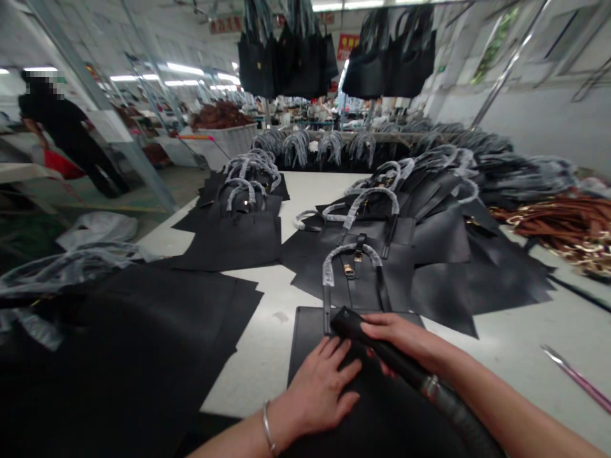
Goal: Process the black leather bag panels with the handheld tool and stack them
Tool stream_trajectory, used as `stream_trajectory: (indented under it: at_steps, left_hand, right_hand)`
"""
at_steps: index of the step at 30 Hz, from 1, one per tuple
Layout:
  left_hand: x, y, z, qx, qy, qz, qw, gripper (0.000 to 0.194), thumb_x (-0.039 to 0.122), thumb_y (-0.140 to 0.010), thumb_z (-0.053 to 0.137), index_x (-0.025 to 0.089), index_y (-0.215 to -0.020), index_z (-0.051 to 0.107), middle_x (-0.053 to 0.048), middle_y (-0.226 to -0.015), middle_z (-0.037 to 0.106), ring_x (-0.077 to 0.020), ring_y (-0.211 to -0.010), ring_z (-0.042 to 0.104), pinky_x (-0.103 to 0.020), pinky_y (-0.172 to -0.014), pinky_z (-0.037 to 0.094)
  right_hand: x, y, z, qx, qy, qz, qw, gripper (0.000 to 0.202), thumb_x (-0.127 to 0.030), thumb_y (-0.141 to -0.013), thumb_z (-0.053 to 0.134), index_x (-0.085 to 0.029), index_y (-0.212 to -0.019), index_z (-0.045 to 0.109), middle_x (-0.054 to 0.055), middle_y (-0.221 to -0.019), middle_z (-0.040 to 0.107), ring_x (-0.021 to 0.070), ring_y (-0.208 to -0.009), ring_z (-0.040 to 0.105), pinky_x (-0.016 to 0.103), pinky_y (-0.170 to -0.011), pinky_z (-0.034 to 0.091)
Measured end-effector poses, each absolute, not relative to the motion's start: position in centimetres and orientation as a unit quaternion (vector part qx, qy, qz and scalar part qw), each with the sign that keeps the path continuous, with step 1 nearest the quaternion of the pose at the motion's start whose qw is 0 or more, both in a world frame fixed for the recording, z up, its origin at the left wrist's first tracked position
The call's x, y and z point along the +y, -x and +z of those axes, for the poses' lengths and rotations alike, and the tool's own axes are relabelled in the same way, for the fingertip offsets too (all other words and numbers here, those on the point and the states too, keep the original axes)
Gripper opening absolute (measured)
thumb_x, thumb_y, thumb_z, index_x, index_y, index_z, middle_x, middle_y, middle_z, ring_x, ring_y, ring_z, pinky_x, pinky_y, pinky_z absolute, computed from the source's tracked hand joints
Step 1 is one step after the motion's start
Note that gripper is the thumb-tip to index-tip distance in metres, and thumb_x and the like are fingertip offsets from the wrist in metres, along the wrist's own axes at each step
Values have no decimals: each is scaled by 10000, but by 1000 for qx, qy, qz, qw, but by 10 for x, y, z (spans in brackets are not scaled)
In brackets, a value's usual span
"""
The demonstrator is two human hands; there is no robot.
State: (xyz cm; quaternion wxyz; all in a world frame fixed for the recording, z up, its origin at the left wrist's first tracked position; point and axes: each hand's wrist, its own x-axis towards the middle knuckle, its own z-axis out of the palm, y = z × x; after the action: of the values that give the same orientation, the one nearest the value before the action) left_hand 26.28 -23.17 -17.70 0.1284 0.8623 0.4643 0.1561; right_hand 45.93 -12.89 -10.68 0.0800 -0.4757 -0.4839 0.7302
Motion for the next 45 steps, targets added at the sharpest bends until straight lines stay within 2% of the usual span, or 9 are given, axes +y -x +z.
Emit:
stream_trajectory:
  at_steps: [7,12,14,17,25,29,39,41,45]
  left_hand:
    - [-233,-260,-176,458,-863,171,129,471,516,-910,396,270,-1305,465,-60,-1469,329,-271,-1318,322,-463,-1119,239]
    - [-232,-256,-177,448,-865,187,127,469,501,-914,397,245,-1298,478,-75,-1433,376,-270,-1315,328,-451,-1132,212]
    - [-232,-255,-176,445,-866,190,123,466,494,-913,401,238,-1295,479,-79,-1430,378,-273,-1315,327,-446,-1133,212]
    - [-232,-253,-175,444,-870,186,107,457,494,-908,413,232,-1274,493,-78,-1413,400,-279,-1324,309,-441,-1134,206]
    - [-232,-250,-175,441,-873,191,80,446,488,-918,395,219,-1255,509,-86,-1359,449,-274,-1321,308,-419,-1114,225]
    - [-232,-250,-175,437,-874,198,70,427,475,-925,383,210,-1230,522,-89,-1332,466,-277,-1315,313,-428,-1123,194]
    - [-232,-250,-175,438,-874,201,66,407,474,-908,416,209,-1191,538,-69,-1357,453,-258,-1313,303,-393,-1130,194]
    - [-233,-249,-173,439,-875,196,66,421,479,-904,424,208,-1207,533,-75,-1341,471,-262,-1307,313,-407,-1129,192]
    - [-234,-250,-176,447,-870,188,86,458,491,-916,394,226,-1278,488,-77,-1386,438,-257,-1282,365,-425,-1105,235]
  right_hand:
    - [-112,-435,-105,-515,436,736,58,343,-442,-846,608,-145,-1016,592,28,-715,655,114,-434,607,185,-377,493]
    - [-116,-431,-97,-512,449,733,10,383,-481,-841,603,-165,-1056,577,25,-716,661,112,-435,613,179,-395,499]
    - [-113,-416,-97,-514,436,738,0,379,-497,-827,614,-160,-998,589,21,-699,657,105,-417,600,167,-375,478]
    - [-105,-385,-100,-526,411,745,0,349,-488,-820,623,-150,-899,581,21,-666,654,103,-411,586,156,-355,450]
    - [-104,-368,-94,-540,427,725,-23,350,-497,-826,608,-153,-878,573,14,-679,647,94,-411,574,157,-348,449]
    - [-105,-365,-96,-529,437,728,-13,365,-511,-816,615,-152,-863,575,10,-665,640,96,-411,576,167,-365,464]
    - [-110,-361,-102,-531,423,734,-20,394,-529,-814,611,-141,-878,602,29,-688,662,109,-433,592,175,-373,459]
    - [-109,-357,-107,-534,442,721,16,396,-524,-820,601,-144,-928,600,18,-654,654,119,-425,588,194,-377,466]
    - [-99,-351,-103,-571,511,626,145,503,-453,-830,608,-173,-1235,501,-7,-633,641,135,-412,576,213,-361,447]
